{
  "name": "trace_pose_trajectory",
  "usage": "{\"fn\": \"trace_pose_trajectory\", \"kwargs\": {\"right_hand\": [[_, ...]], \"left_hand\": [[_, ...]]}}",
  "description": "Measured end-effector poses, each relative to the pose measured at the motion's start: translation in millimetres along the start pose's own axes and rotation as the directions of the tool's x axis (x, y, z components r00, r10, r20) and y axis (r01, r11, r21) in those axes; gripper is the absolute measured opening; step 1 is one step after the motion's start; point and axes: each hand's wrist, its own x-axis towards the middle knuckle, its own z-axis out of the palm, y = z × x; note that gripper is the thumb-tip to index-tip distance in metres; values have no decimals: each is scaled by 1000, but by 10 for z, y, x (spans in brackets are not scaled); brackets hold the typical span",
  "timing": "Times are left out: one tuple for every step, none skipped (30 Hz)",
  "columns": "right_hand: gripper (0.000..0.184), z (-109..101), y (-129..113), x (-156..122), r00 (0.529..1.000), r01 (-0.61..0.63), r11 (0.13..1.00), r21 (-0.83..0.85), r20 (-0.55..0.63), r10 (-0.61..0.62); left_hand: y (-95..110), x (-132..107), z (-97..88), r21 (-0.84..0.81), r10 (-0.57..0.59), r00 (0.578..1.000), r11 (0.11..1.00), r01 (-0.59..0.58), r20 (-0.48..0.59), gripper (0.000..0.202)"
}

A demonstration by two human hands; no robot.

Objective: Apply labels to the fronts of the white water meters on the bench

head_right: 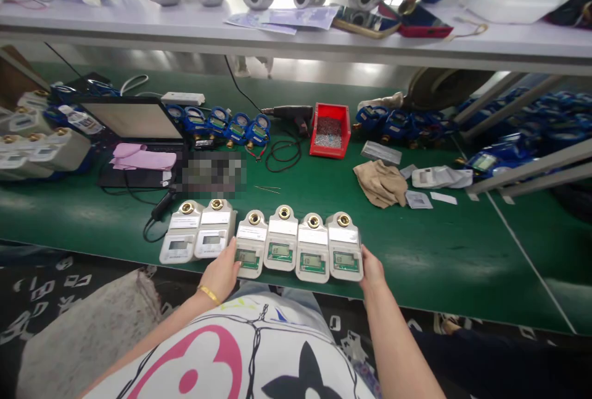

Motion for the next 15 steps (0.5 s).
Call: {"fn": "trace_pose_trajectory", "kwargs": {"right_hand": [[6, -12, -36, -18, 1000, 26, 1000, -2, -1, -26], [6, -34, -87, -45, 998, 59, 998, -2, -8, -59], [7, -65, -154, -85, 995, 99, 995, 0, -21, -99], [8, -101, -234, -138, 989, 144, 990, 7, -43, -143], [11, -135, -323, -209, 977, 204, 979, 7, -60, -204], [15, -159, -416, -297, 958, 280, 960, -11, -54, -280], [21, -162, -504, -404, 934, 357, 932, -54, -3, -358], [26, -138, -582, -529, 904, 425, 898, -114, 101, -415], [31, -84, -642, -668, 868, 476, 861, -177, 252, -428], [34, 2, -680, -817, 820, 511, 826, -236, 420, -388], [36, 111, -695, -973, 763, 536, 793, -290, 569, -307], [37, 236, -689, -1128, 700, 559, 758, -336, 681, -214], [38, 366, -664, -1276, 628, 598, 713, -367, 767, -132], [38, 492, -625, -1409, 557, 654, 657, -377, 826, -81], [39, 608, -578, -1520, 494, 716, 595, -366, 867, -61]], "left_hand": [[2, -60, 53, -5, 33, 999, 999, -33, -31, 59], [-8, -120, 104, -11, 71, 996, 997, -72, -62, 60], [-26, -175, 148, -17, 109, 990, 994, -111, -89, 60], [-48, -224, 179, -28, 145, 984, 989, -148, -109, 58], [-70, -263, 190, -44, 169, 977, 983, -176, -127, 54], [-83, -293, 180, -72, 182, 971, 978, -195, -153, 49], [-82, -313, 146, -116, 185, 965, 971, -208, -188, 43], [-63, -325, 93, -178, 180, 956, 958, -223, -230, 38], [-23, -332, 26, -260, 171, 948, 935, -242, -268, 34], [36, -337, -49, -358, 163, 943, 895, -265, -291, 32], [110, -343, -124, -464, 168, 943, 837, -291, -288, 31], [191, -349, -192, -570, 182, 947, 762, -306, -265, 29], [270, -355, -247, -668, 197, 953, 681, -301, -229, 27], [338, -358, -287, -752, 205, 961, 599, -274, -187, 25], [389, -357, -311, -825, 180, 972, 520, -223, -150, 22]]}}
